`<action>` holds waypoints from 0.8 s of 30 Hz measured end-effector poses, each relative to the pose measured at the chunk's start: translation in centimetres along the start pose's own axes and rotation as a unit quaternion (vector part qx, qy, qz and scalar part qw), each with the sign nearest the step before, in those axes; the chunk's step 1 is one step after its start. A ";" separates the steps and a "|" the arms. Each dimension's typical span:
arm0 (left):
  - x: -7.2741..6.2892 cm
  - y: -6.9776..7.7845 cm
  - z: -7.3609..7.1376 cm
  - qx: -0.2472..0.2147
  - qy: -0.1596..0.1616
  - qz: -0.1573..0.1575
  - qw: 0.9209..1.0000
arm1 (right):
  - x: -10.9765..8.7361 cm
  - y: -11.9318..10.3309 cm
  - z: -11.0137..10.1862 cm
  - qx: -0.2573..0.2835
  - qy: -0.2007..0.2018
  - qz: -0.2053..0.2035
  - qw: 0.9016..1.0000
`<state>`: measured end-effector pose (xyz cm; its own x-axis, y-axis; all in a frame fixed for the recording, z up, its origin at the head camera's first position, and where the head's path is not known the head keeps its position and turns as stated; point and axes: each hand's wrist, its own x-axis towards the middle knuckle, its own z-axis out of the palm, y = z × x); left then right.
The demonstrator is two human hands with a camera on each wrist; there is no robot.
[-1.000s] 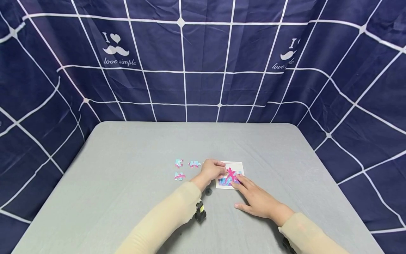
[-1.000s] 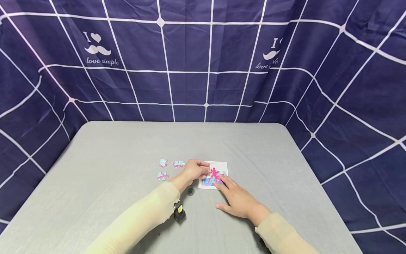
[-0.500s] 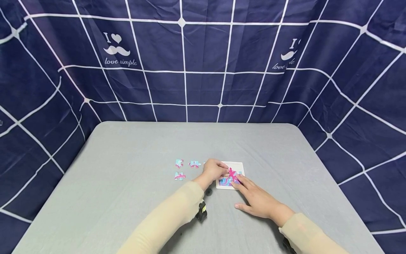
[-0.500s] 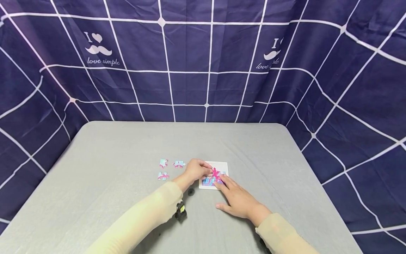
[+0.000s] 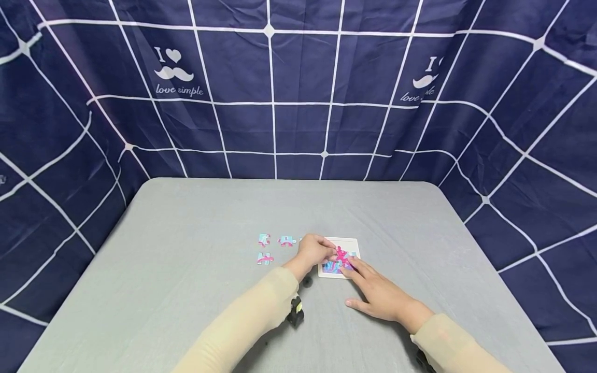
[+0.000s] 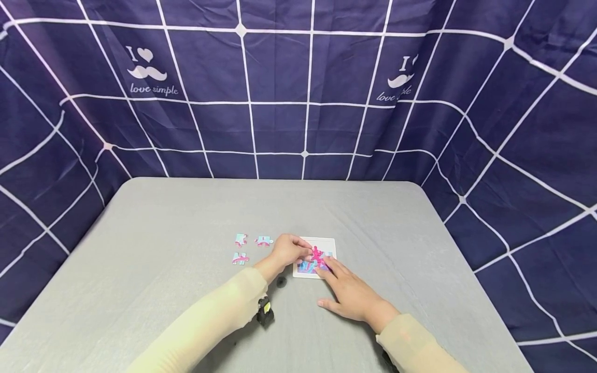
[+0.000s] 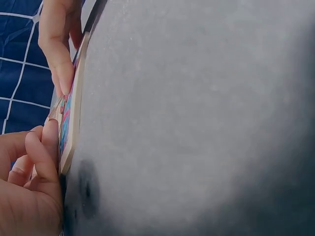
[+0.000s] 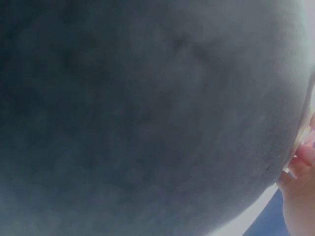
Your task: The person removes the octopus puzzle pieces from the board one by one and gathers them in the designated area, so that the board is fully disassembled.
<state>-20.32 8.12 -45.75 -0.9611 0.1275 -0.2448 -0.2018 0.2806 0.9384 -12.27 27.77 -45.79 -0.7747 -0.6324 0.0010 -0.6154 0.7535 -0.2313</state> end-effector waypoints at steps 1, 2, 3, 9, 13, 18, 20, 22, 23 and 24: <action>0.0 -0.1 0.0 0.001 0.000 0.002 1.000 | 0.0 0.0 0.0 0.000 0.000 0.001 1.000; -0.1 -0.1 -0.1 -0.002 -0.001 0.003 1.000 | 0.0 0.0 0.0 0.000 0.001 0.001 1.000; -0.1 -0.2 -0.2 -0.004 -0.003 0.005 1.000 | 0.0 0.0 0.0 0.000 0.002 0.001 1.000; -0.4 -0.5 -1.0 -0.025 -0.023 0.001 0.999 | 0.0 -0.1 0.0 0.001 0.004 -0.001 1.000; -0.6 -0.5 -1.7 -0.038 -0.035 -0.004 0.999 | 0.0 -0.1 0.0 0.001 0.001 0.002 1.000; -0.8 -0.4 -2.6 -0.063 -0.042 -0.016 0.997 | 0.1 -0.2 0.0 0.000 0.000 0.001 1.000; -0.9 -0.3 -3.0 -0.068 -0.044 -0.017 0.997 | 0.1 -0.2 0.0 0.000 0.002 -0.001 1.000; -1.0 -0.3 -3.4 -0.075 -0.046 -0.017 0.996 | 0.1 -0.2 0.0 0.000 0.005 -0.002 1.000; -1.1 -0.3 -3.7 -0.078 -0.047 -0.018 0.996 | 0.1 -0.2 0.0 0.000 0.006 -0.002 1.000; -1.1 -0.3 -3.9 -0.078 -0.047 -0.015 0.996 | 0.1 -0.2 0.0 0.000 0.007 -0.003 1.000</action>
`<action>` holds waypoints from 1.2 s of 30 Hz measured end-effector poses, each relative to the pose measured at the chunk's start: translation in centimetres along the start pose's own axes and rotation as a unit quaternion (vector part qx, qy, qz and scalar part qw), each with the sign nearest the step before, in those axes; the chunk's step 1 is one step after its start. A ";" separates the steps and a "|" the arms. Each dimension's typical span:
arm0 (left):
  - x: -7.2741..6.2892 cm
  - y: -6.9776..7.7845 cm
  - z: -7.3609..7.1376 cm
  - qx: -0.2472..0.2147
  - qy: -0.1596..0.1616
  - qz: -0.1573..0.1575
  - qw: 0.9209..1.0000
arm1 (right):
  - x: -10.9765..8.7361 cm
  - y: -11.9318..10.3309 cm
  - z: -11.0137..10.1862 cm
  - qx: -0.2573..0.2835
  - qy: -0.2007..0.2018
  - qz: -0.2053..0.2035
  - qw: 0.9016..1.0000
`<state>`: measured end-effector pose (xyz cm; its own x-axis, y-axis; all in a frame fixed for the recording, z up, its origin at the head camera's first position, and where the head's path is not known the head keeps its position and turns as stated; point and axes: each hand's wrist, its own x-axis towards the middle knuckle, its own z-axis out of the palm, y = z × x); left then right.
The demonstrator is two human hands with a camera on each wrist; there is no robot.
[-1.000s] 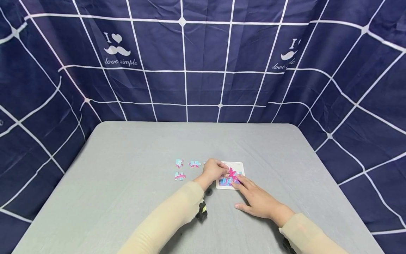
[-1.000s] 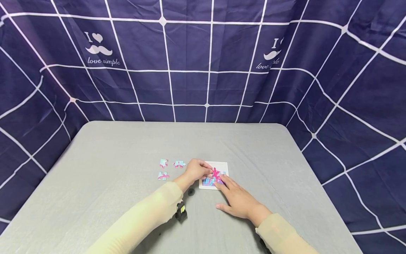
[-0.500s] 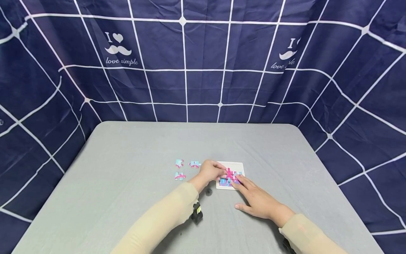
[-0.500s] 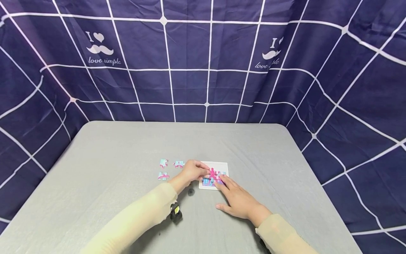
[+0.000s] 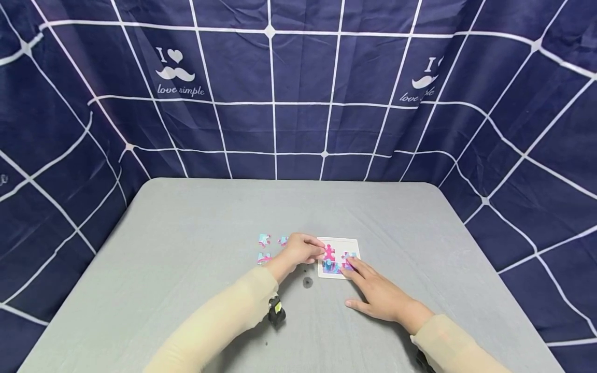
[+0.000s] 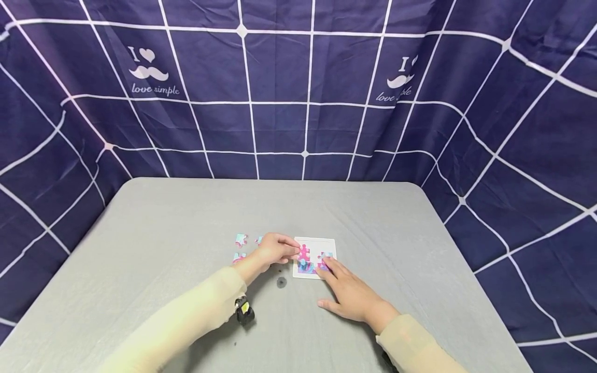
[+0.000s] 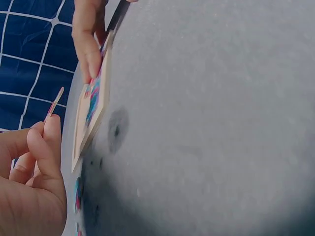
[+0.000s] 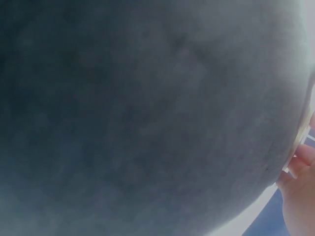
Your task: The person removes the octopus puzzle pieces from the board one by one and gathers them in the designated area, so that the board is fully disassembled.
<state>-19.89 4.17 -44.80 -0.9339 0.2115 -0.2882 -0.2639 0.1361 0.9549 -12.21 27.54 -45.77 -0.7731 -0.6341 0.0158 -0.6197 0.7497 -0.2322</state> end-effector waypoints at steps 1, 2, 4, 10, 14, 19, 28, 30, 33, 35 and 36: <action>0.0 0.0 -0.3 -0.002 -0.001 0.001 1.000 | 0.0 0.0 0.0 0.001 0.001 0.000 1.000; -0.1 0.0 -0.5 -0.004 -0.002 0.000 1.000 | 0.0 0.0 0.0 0.000 0.001 0.000 1.000; -0.2 0.0 -1.2 -0.007 -0.004 -0.001 1.000 | 0.0 0.0 0.1 0.001 0.000 0.000 1.000; -0.6 0.4 -3.5 -0.008 0.002 -0.014 1.000 | 0.0 0.0 0.1 0.004 0.000 0.003 1.000; -0.7 0.6 -5.2 0.002 0.009 -0.013 1.000 | 0.0 -0.1 0.0 0.001 0.006 0.003 1.000; -0.9 0.6 -7.0 0.022 0.016 -0.007 1.000 | 0.0 -0.2 -0.1 0.002 0.007 0.005 1.000; -1.1 -0.2 -8.6 0.023 0.025 -0.032 0.999 | 0.0 -0.2 -0.2 0.004 0.005 0.008 1.000; -1.2 -0.4 -8.7 0.017 0.017 -0.036 0.999 | 0.0 -0.2 -0.2 0.005 0.002 0.009 1.000; -1.4 -0.6 -8.9 0.017 0.006 -0.037 0.999 | 0.0 -0.3 -0.2 0.005 -0.001 0.010 1.000; -1.6 -0.7 -9.0 0.022 -0.001 -0.036 0.999 | 0.0 -0.3 -0.2 0.005 -0.002 0.010 1.000; -1.7 -0.8 -9.1 0.024 -0.003 -0.036 0.999 | 0.0 -0.3 -0.2 0.005 -0.002 0.010 1.000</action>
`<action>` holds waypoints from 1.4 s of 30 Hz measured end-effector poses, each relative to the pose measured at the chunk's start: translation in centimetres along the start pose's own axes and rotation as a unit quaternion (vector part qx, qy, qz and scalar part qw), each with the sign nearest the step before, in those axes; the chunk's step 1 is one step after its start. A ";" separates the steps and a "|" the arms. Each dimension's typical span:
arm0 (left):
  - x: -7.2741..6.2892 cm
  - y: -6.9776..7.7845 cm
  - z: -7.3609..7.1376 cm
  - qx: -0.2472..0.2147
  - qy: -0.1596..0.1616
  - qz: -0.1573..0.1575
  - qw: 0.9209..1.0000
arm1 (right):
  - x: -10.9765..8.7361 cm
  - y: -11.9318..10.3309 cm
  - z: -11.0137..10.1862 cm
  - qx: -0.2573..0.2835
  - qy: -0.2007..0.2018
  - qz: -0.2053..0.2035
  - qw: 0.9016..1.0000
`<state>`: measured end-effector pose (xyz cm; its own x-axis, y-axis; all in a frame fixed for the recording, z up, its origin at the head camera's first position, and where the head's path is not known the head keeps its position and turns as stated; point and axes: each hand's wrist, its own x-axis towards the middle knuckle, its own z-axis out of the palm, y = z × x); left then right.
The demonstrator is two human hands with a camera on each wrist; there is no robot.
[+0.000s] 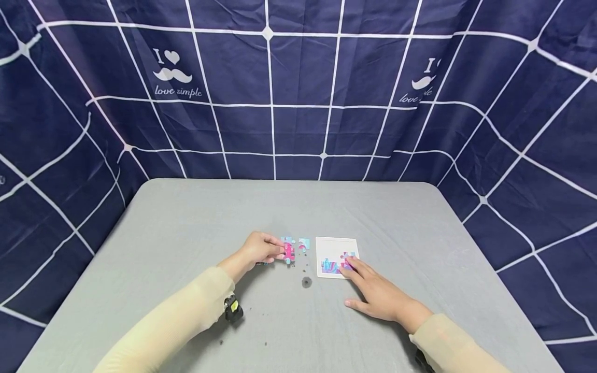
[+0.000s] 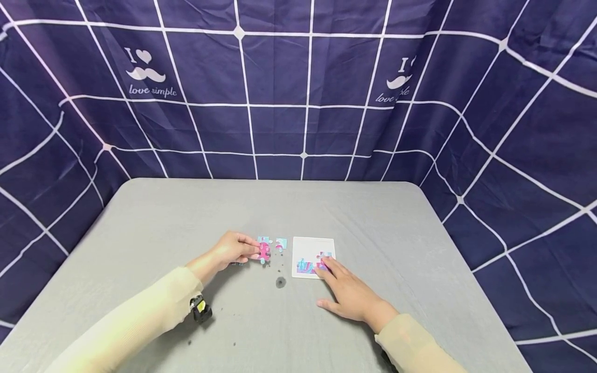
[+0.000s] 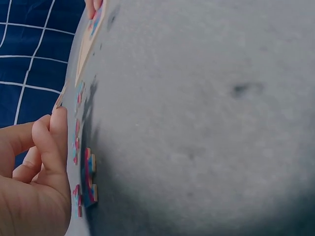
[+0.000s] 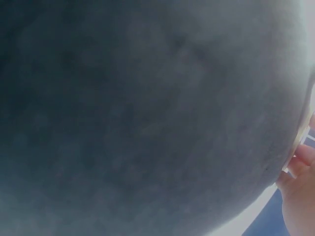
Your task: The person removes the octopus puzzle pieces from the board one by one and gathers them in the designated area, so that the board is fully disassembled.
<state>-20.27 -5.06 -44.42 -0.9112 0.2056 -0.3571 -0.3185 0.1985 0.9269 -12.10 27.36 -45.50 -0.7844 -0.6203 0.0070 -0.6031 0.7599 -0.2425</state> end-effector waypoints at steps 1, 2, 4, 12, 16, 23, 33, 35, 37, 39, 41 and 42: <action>-0.1 -0.1 0.0 0.005 -0.001 0.002 1.000 | 0.0 0.0 0.0 0.000 0.000 0.000 1.000; 0.0 -0.2 -0.1 0.009 -0.002 0.002 1.000 | 0.0 0.0 0.0 -0.001 0.000 0.000 1.000; -0.1 -0.3 -0.1 0.022 -0.001 0.006 1.000 | 0.0 0.0 0.0 -0.001 -0.001 0.001 1.000; -0.1 -0.7 -0.1 0.059 0.010 0.009 0.998 | 0.0 -0.1 0.0 0.000 -0.001 0.000 1.000; -0.2 -0.8 0.0 0.069 0.010 0.011 0.997 | 0.0 -0.1 0.0 0.000 -0.002 -0.001 1.000; -0.3 -0.8 0.1 0.081 0.010 0.009 0.997 | 0.0 -0.1 0.1 -0.001 0.001 -0.002 1.000; -0.5 -0.6 -0.3 0.076 -0.002 0.006 0.997 | -0.1 0.1 0.3 -0.001 0.008 -0.006 1.000; -0.5 -0.7 -0.4 0.077 -0.002 0.006 0.997 | -0.2 0.1 0.3 0.000 0.009 -0.007 1.000; -0.5 -0.7 -0.6 0.073 -0.002 0.005 0.997 | -0.2 0.1 0.3 0.001 0.010 -0.009 1.000; -0.4 -0.8 -0.6 0.070 -0.003 0.005 0.998 | -0.2 0.1 0.2 0.003 0.010 -0.007 1.000; -0.4 -0.8 -0.7 0.068 -0.004 0.006 0.998 | -0.2 0.1 0.3 0.004 0.008 -0.004 1.000; -0.4 -0.8 -0.7 0.065 -0.005 0.006 0.998 | -0.2 0.1 0.3 0.004 0.008 -0.002 1.000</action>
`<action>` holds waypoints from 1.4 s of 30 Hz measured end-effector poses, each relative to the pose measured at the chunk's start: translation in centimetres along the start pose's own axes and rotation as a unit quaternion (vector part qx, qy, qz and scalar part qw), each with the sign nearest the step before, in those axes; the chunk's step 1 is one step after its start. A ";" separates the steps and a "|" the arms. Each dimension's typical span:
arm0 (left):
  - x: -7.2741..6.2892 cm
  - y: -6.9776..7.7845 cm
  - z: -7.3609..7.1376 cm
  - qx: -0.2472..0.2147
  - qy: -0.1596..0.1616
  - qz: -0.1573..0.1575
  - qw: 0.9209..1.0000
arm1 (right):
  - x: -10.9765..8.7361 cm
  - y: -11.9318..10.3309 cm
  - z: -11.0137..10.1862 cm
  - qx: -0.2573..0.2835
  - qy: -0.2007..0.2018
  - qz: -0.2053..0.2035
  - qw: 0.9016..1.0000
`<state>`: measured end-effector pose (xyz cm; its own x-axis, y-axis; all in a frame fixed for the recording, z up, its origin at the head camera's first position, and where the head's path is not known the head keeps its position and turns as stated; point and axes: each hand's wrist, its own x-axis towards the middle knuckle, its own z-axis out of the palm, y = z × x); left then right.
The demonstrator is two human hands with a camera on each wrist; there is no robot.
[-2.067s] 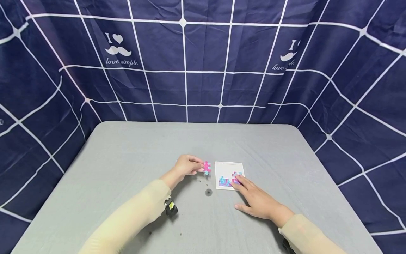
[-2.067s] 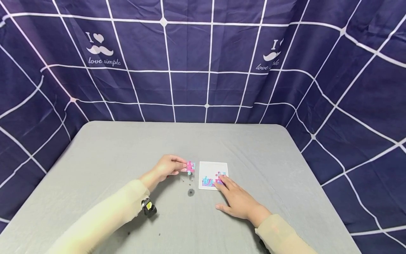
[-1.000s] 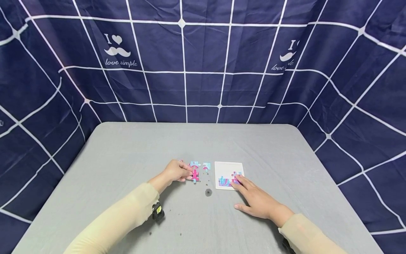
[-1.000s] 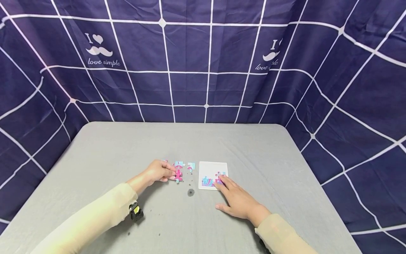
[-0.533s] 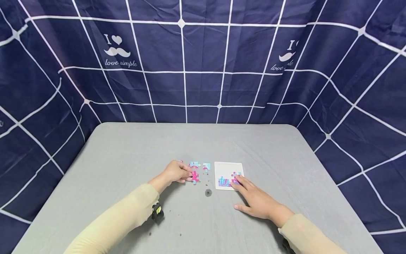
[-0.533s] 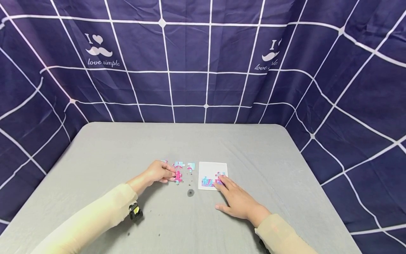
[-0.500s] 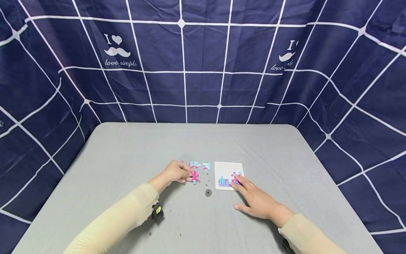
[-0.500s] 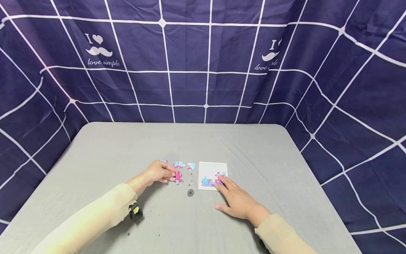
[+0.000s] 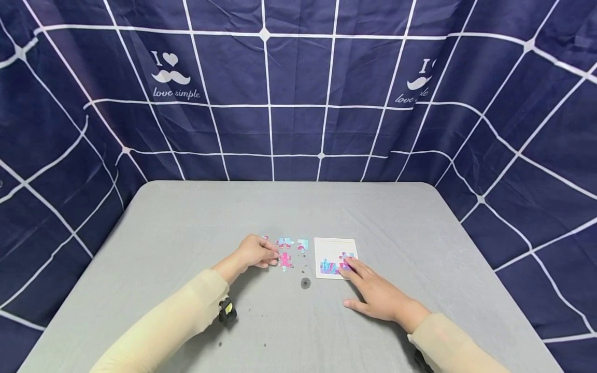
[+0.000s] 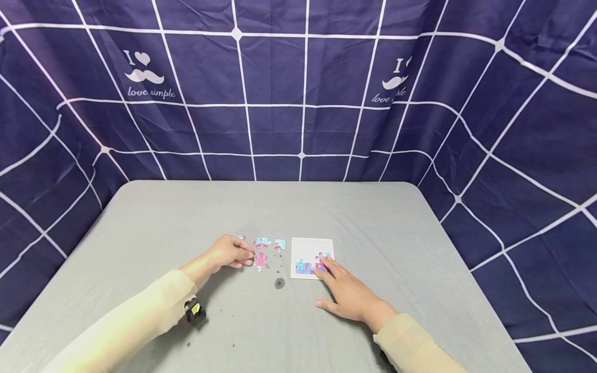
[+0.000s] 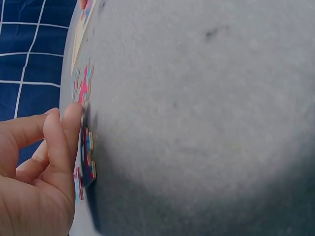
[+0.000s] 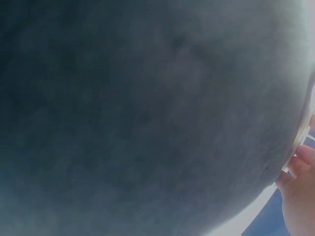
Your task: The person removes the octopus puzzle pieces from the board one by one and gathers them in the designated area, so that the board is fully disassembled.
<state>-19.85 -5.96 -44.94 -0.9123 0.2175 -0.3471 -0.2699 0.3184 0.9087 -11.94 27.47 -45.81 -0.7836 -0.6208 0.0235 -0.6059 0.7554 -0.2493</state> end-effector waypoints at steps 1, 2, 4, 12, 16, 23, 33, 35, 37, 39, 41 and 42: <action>0.0 0.0 0.0 -0.004 -0.001 -0.001 1.000 | 0.0 0.0 0.0 0.001 -0.001 0.002 1.000; -0.1 0.0 0.0 -0.008 -0.002 -0.001 1.000 | 0.0 0.0 0.0 0.001 -0.001 0.002 1.000; -0.1 0.1 0.1 -0.014 -0.004 -0.002 1.000 | 0.0 0.1 0.1 0.000 0.003 0.000 1.000; -0.3 0.1 0.6 -0.029 -0.015 -0.004 0.999 | 0.0 0.2 0.3 -0.009 0.038 -0.027 0.999; -0.3 0.1 1.0 -0.037 -0.028 -0.003 0.999 | 0.0 0.2 0.3 -0.009 0.045 -0.027 0.999; 0.0 0.6 1.8 -0.055 -0.044 0.002 0.998 | -0.1 0.1 0.1 -0.013 0.039 -0.021 0.999; 0.5 1.4 3.6 -0.065 -0.058 0.010 0.996 | -0.1 0.2 0.3 -0.029 0.043 -0.019 0.998; 0.7 1.6 4.0 -0.069 -0.062 0.010 0.996 | -0.2 0.2 0.3 -0.036 0.045 -0.018 0.998; 0.8 1.8 4.5 -0.073 -0.064 0.010 0.995 | -0.2 0.1 0.3 -0.039 0.045 -0.016 0.998; 1.0 2.0 5.0 -0.079 -0.064 0.006 0.995 | -0.2 0.0 0.3 -0.041 0.041 -0.012 0.998; 1.1 2.3 5.5 -0.083 -0.063 0.005 0.995 | -0.2 0.0 0.3 -0.042 0.036 -0.007 0.998; 1.1 2.5 5.7 -0.084 -0.063 0.006 0.994 | -0.2 0.0 0.3 -0.042 0.034 -0.004 0.999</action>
<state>-19.80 0.31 -44.41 -0.8732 0.3374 -0.3518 -0.3157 0.1584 0.9355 -11.73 27.49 -46.14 -0.7847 -0.6132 0.0907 -0.6190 0.7674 -0.1671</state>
